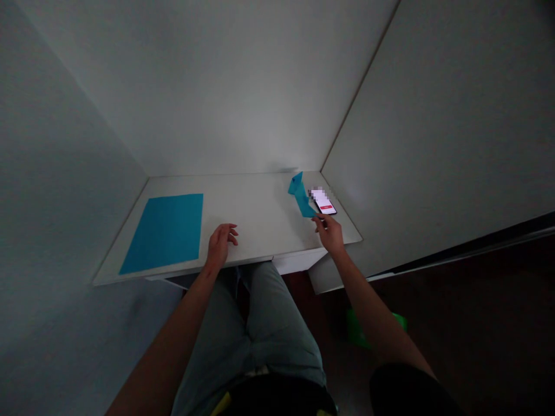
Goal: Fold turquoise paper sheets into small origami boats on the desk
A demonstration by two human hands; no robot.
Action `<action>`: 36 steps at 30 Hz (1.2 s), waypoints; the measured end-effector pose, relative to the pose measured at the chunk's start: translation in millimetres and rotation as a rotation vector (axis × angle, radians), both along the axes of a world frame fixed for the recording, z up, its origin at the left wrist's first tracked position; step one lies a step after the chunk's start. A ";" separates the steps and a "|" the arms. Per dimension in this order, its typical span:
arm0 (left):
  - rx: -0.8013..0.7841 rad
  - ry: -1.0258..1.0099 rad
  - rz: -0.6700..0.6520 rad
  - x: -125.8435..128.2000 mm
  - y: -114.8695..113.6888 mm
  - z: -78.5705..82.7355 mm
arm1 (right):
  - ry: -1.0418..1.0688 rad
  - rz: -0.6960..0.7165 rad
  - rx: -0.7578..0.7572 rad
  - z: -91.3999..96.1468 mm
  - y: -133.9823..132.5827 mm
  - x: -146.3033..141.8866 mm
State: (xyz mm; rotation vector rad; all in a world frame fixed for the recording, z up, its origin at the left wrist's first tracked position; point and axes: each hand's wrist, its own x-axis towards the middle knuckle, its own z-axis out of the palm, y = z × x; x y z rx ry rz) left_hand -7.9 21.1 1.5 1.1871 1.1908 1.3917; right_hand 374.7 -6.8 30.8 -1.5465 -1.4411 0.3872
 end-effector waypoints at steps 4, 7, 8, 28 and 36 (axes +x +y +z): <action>0.007 0.037 0.009 0.9 -1.8 1.2 | -0.065 -0.073 -0.015 1.2 49.7 13.9; 0.001 0.053 0.012 1.5 -2.9 2.4 | -0.090 -0.046 -0.070 2.8 83.8 14.9; -0.001 0.057 0.014 1.4 -3.2 2.8 | -0.104 -0.032 -0.086 2.9 91.5 14.1; 0.261 0.922 0.212 -99.4 -43.5 1.6 | -0.023 0.175 -0.083 -47.5 53.6 -61.4; 0.108 1.284 -0.004 -132.3 -89.9 -18.5 | -0.044 0.177 -0.127 -47.2 51.9 -61.8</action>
